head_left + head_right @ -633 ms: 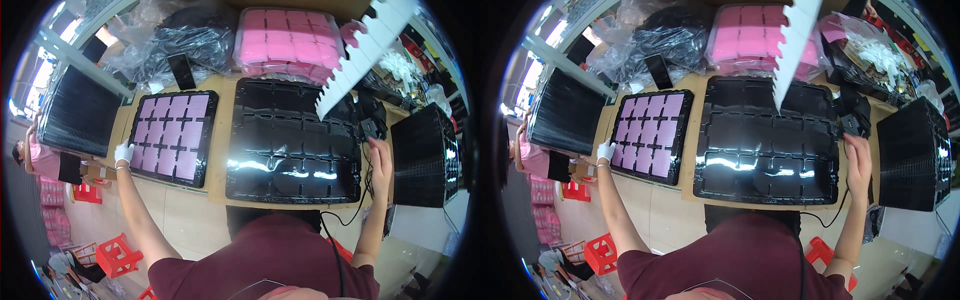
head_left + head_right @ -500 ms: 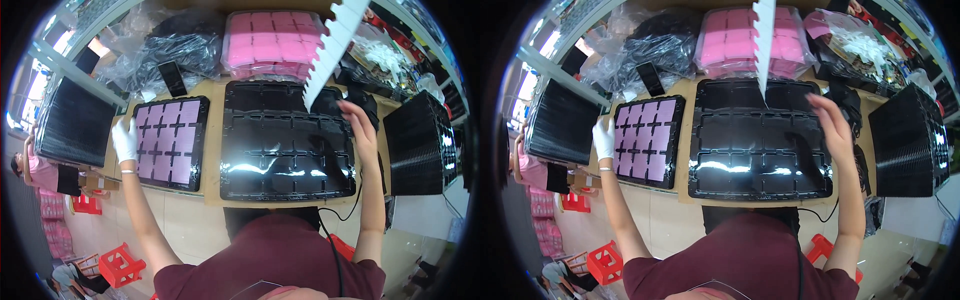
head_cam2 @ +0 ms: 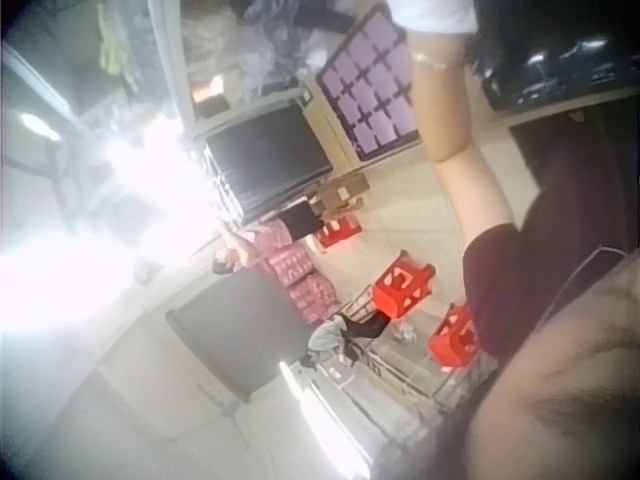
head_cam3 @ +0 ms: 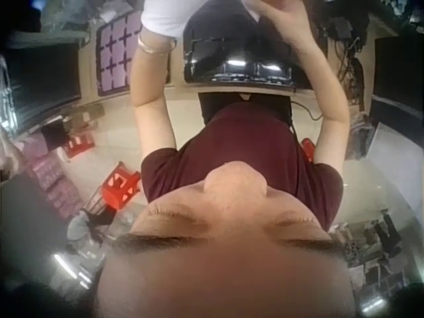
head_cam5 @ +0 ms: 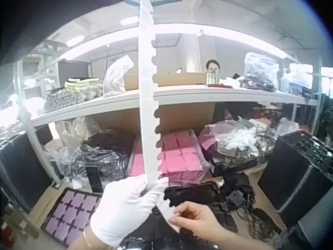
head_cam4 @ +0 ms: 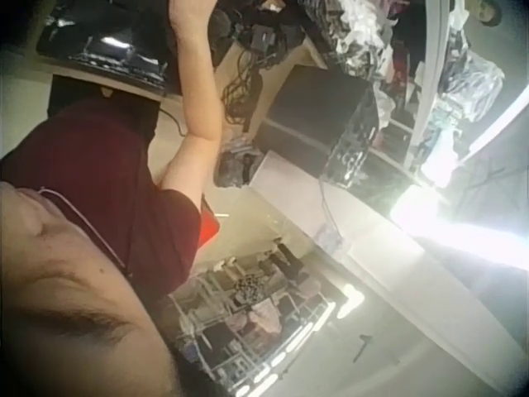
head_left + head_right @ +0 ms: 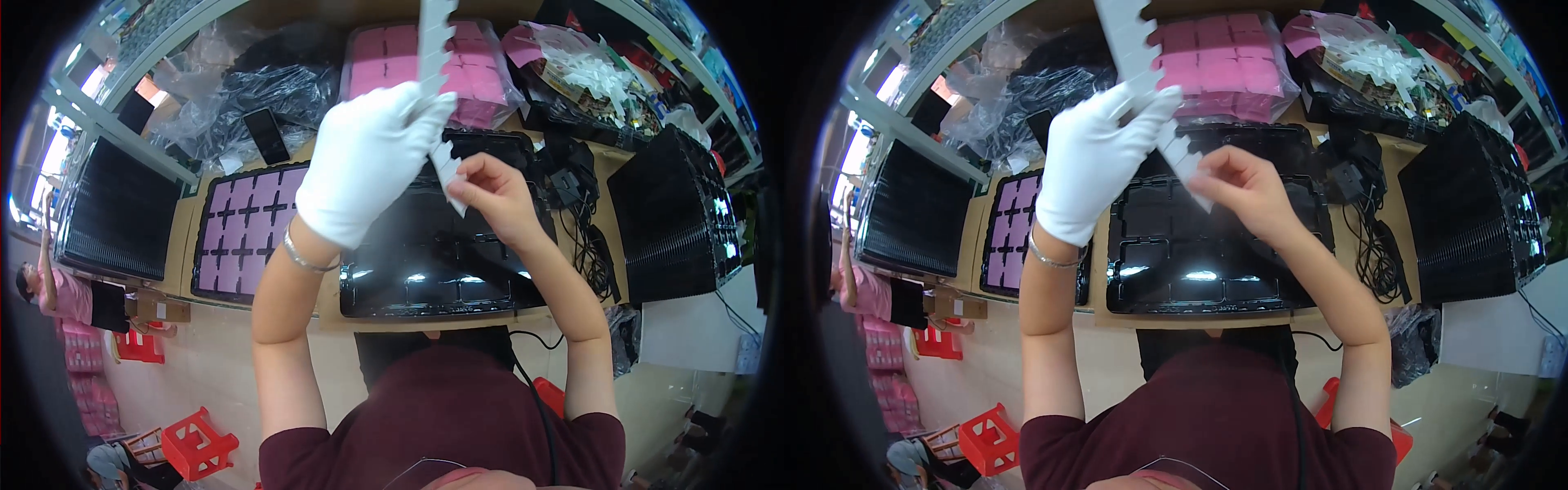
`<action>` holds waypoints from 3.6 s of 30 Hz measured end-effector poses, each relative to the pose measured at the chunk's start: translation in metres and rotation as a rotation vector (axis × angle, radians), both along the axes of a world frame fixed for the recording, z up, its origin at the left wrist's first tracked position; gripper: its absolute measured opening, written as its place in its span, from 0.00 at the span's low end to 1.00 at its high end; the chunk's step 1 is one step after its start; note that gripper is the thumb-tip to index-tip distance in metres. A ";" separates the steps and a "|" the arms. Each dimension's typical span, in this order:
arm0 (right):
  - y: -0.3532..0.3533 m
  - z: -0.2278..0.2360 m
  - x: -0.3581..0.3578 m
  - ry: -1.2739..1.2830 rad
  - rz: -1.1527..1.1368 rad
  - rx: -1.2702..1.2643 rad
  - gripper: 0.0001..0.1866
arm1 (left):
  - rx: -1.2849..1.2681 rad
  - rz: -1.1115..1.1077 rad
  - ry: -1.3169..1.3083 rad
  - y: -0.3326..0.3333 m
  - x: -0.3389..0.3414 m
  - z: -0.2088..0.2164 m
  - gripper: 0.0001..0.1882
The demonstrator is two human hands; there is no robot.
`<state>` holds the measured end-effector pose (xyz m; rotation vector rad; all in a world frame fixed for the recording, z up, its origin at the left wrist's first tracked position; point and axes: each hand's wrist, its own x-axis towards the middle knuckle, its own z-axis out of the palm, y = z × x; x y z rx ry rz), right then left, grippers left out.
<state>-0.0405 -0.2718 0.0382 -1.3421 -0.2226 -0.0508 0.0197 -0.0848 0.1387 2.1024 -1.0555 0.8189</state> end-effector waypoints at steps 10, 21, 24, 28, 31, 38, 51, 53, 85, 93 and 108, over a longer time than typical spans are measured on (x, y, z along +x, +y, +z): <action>0.010 -0.016 -0.016 -0.176 0.321 -0.416 0.14 | -0.418 0.117 0.834 0.036 -0.031 -0.055 0.14; 0.028 -0.014 -0.010 -1.453 -0.289 -1.195 0.19 | -0.428 0.189 0.740 0.061 -0.031 -0.064 0.12; 0.032 -0.008 0.009 -1.325 -0.117 -1.037 0.14 | -0.522 0.228 0.647 0.084 -0.021 -0.064 0.10; 0.030 -0.052 0.114 -0.616 -0.161 -1.050 0.17 | -0.617 0.301 0.758 0.112 -0.023 -0.049 0.10; 0.031 -0.067 0.167 -0.368 0.035 -1.123 0.21 | -0.674 0.271 0.777 0.101 -0.029 -0.041 0.11; 0.024 -0.073 0.182 -0.588 -0.087 -1.582 0.22 | -0.649 0.288 0.871 0.101 -0.031 -0.040 0.12; 0.024 -0.081 0.157 -0.523 -0.070 -1.109 0.10 | -0.588 0.236 0.823 0.087 -0.020 -0.057 0.13; 0.040 -0.078 0.159 -0.322 -0.122 -1.347 0.15 | -0.587 0.244 0.817 0.088 -0.022 -0.056 0.13; -0.074 -0.049 0.122 -0.258 -0.069 -0.964 0.06 | -0.498 0.254 0.716 0.103 -0.008 -0.068 0.13; -0.162 -0.049 0.100 0.042 -0.115 -1.072 0.08 | -0.573 0.253 0.724 0.091 -0.015 -0.063 0.12; -0.043 -0.050 0.057 -0.199 -0.231 -0.766 0.10 | -0.583 0.235 0.876 0.068 -0.025 -0.061 0.12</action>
